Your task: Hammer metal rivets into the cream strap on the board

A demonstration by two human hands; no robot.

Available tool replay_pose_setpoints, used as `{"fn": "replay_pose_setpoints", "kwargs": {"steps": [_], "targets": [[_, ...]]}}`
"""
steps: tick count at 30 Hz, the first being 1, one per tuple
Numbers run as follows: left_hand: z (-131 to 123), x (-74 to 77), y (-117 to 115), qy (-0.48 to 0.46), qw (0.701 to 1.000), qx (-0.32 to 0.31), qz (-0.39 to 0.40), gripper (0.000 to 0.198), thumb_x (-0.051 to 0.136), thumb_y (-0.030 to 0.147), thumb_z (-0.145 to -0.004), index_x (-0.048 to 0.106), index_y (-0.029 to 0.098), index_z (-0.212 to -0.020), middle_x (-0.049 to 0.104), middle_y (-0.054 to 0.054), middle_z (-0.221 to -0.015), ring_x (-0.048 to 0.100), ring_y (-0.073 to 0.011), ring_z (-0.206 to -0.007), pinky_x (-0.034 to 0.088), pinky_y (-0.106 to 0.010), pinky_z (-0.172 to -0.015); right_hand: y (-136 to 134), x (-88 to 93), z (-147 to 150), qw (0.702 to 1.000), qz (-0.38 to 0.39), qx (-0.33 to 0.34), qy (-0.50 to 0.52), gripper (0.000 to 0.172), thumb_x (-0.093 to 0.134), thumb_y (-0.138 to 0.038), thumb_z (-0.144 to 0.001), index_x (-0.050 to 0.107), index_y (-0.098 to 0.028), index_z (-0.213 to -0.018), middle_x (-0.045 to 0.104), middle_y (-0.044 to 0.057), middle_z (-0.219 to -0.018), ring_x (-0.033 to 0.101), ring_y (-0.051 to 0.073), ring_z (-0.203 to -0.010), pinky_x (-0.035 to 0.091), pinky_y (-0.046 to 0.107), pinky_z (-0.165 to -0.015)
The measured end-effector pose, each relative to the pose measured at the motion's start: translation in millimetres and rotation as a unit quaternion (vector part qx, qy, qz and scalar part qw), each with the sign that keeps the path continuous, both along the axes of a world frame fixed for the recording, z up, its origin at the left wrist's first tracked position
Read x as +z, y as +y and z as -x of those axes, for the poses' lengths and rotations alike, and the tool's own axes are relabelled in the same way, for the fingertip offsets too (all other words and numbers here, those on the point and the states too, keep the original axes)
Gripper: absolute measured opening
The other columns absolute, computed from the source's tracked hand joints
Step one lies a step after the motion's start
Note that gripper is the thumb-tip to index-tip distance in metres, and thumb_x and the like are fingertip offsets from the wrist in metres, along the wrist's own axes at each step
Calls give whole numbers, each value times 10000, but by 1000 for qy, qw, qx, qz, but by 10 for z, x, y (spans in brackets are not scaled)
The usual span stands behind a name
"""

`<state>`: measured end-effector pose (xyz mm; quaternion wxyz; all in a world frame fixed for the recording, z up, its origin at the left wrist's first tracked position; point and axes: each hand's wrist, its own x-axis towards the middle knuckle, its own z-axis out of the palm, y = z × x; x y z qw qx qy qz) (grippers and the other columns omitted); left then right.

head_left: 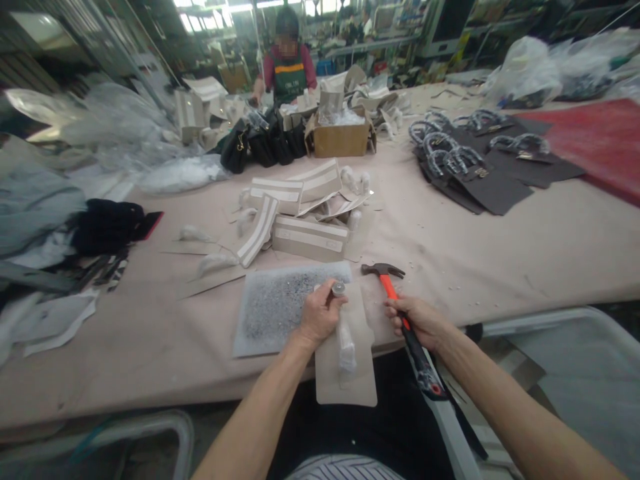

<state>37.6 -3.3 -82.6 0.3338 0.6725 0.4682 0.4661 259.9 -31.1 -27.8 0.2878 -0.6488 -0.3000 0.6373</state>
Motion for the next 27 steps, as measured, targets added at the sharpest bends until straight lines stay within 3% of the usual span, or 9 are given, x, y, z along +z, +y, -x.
{"fn": "replay_pose_setpoints", "kwargs": {"steps": [3,6,9,11,14,19,27], "targets": [[4,3,2,-10,1000,-8,7,173,653,240,-820,683,203,-986,681,-20,-808,616,-169,-729,483,-259,-734,-98,221,105,999,-22,-24,10,75,461,-287,-852,436,-220,-873,357,-101,-590,306,68,-392,313,190,-388],[15,-17,36,-59,997,1,53,215,660,258,-801,682,180,-1000,698,-23,-823,627,-168,-725,493,-261,-736,-237,543,159,983,-165,-31,-75,237,452,-466,-913,483,-231,-912,393,-92,-577,343,83,-390,287,197,-367],[20,-20,35,-51,998,-12,45,212,661,246,-801,687,184,-1003,699,-21,-830,627,-168,-735,492,-259,-735,-352,847,182,919,-311,8,-243,318,423,-528,-931,491,-234,-830,418,-68,-549,390,102,-423,286,221,-410],[19,-4,18,-25,999,-22,21,180,663,226,-802,695,196,-977,682,-10,-798,608,-160,-712,480,-250,-720,-396,983,200,867,-360,54,-341,318,413,-496,-936,438,-241,-749,430,-54,-531,397,112,-440,275,240,-447],[16,31,21,-41,999,-11,30,144,653,228,-797,695,192,-930,662,2,-758,584,-150,-681,467,-237,-692,-418,1079,238,826,-372,122,-405,292,399,-447,-922,375,-253,-705,433,-46,-500,380,126,-427,242,265,-465],[17,62,73,-93,993,-14,70,125,630,260,-801,673,174,-881,659,2,-768,589,-150,-706,466,-229,-685,-422,1111,291,817,-374,118,-423,293,368,-451,-932,356,-259,-710,434,-41,-506,392,139,-434,248,266,-475],[33,-22,1,55,997,-27,-40,196,649,200,-835,684,203,-1027,655,-20,-787,571,-161,-694,439,-250,-706,-415,1259,268,788,-398,149,-445,281,394,-424,-922,354,-261,-697,385,-47,-479,322,130,-398,209,278,-465]]}}
